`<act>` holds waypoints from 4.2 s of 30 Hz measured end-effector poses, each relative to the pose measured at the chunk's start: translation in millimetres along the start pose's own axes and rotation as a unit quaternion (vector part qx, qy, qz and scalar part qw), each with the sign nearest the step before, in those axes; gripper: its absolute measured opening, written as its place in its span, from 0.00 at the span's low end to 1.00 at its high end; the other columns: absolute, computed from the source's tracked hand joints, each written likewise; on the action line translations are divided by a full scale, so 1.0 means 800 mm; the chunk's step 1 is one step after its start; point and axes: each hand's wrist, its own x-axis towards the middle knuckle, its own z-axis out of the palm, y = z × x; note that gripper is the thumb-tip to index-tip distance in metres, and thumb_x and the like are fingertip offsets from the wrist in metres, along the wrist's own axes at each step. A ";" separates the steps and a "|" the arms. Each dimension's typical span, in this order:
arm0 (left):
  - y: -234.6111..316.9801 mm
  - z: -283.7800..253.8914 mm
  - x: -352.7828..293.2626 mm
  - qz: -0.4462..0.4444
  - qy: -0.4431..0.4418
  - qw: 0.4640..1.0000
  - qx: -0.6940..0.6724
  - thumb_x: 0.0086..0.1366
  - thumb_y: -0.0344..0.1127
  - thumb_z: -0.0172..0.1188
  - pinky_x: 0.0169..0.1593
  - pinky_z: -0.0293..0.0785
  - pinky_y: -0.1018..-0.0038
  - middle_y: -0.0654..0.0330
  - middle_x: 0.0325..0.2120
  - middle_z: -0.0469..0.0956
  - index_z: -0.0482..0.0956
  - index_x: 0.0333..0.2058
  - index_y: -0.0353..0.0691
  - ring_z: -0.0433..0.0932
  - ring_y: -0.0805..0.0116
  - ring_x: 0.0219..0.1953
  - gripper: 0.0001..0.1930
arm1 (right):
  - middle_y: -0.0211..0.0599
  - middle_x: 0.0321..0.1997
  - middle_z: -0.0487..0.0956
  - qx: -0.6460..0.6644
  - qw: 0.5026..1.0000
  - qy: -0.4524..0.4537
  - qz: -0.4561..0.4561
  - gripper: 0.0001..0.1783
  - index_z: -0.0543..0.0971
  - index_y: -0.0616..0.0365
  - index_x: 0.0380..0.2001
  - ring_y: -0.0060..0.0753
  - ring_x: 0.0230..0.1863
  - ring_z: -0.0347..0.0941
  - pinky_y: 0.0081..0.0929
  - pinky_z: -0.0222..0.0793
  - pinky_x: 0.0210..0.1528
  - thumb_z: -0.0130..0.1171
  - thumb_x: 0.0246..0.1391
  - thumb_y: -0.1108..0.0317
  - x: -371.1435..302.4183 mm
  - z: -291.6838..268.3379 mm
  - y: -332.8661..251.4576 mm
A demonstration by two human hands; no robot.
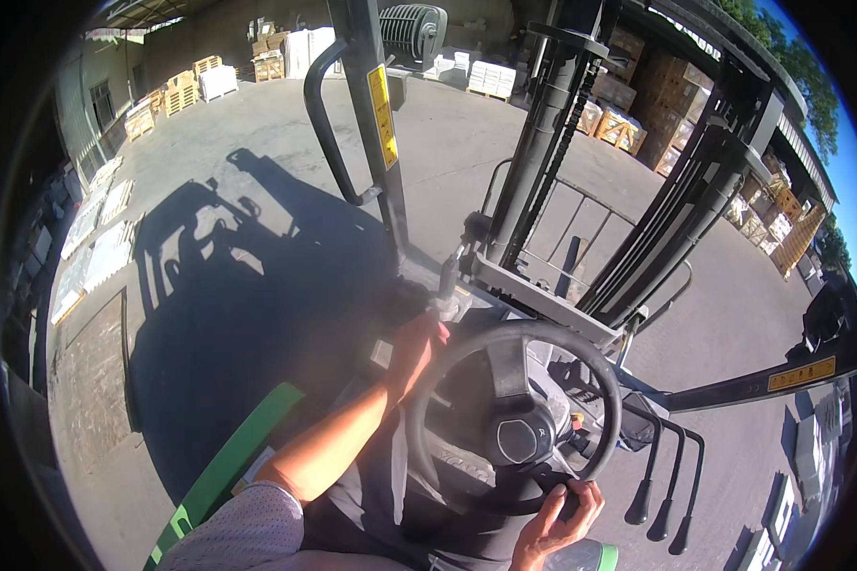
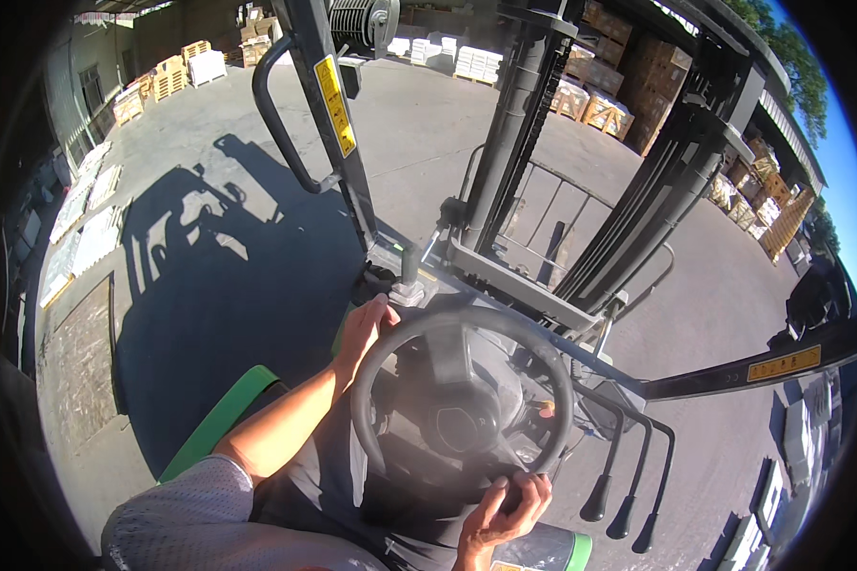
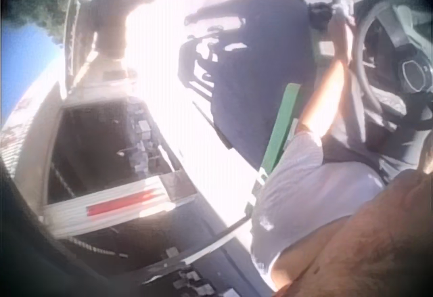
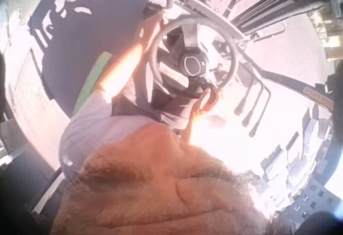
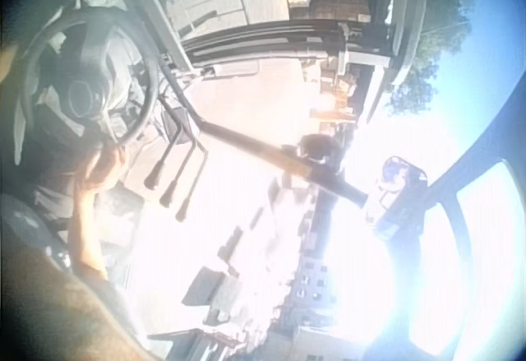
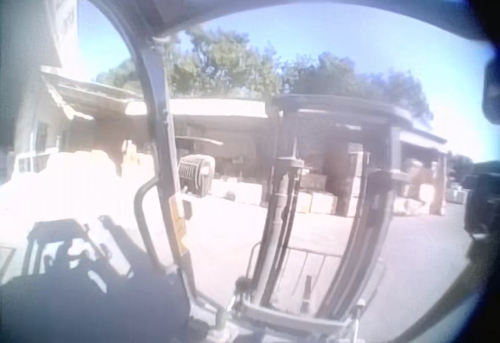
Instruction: The person operates a forklift in a warehouse, steering and maneuvering around stacked pallets. They lift a pallet of boxes using the forks, then drive forward and backward to reposition it.
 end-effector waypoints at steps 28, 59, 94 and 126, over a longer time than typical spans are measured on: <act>-0.325 -0.082 -0.213 -0.067 -0.368 0.844 0.383 0.71 0.50 0.54 0.38 0.78 0.50 0.46 0.31 0.85 0.80 0.44 0.41 0.85 0.44 0.35 0.18 | 0.38 0.36 0.80 0.029 0.937 -0.266 -0.226 0.12 0.78 0.57 0.36 0.45 0.41 0.76 0.51 0.68 0.60 0.66 0.47 0.79 -0.139 0.117 -0.141; -0.361 -0.025 -0.227 -0.027 -0.277 0.890 0.362 0.70 0.49 0.55 0.38 0.78 0.47 0.47 0.32 0.85 0.79 0.44 0.44 0.85 0.42 0.36 0.16 | 0.41 0.36 0.80 0.015 0.947 -0.161 -0.277 0.04 0.78 0.61 0.31 0.46 0.39 0.76 0.42 0.72 0.48 0.59 0.51 0.79 0.074 0.198 -0.120; -0.393 0.157 -0.178 -0.081 -0.261 0.829 0.488 0.76 0.47 0.48 0.44 0.78 0.53 0.50 0.40 0.84 0.75 0.54 0.43 0.84 0.48 0.40 0.18 | 0.38 0.35 0.80 0.219 0.925 -0.186 -0.250 0.08 0.80 0.60 0.34 0.40 0.38 0.79 0.46 0.72 0.58 0.70 0.53 0.73 0.206 0.115 -0.014; -0.383 0.150 -0.149 -0.078 -0.230 0.857 0.455 0.77 0.48 0.48 0.50 0.76 0.57 0.51 0.45 0.81 0.73 0.58 0.41 0.82 0.53 0.45 0.20 | 0.39 0.36 0.82 0.204 0.937 -0.179 -0.218 0.08 0.83 0.59 0.33 0.46 0.40 0.79 0.48 0.76 0.53 0.73 0.49 0.74 0.194 0.148 -0.006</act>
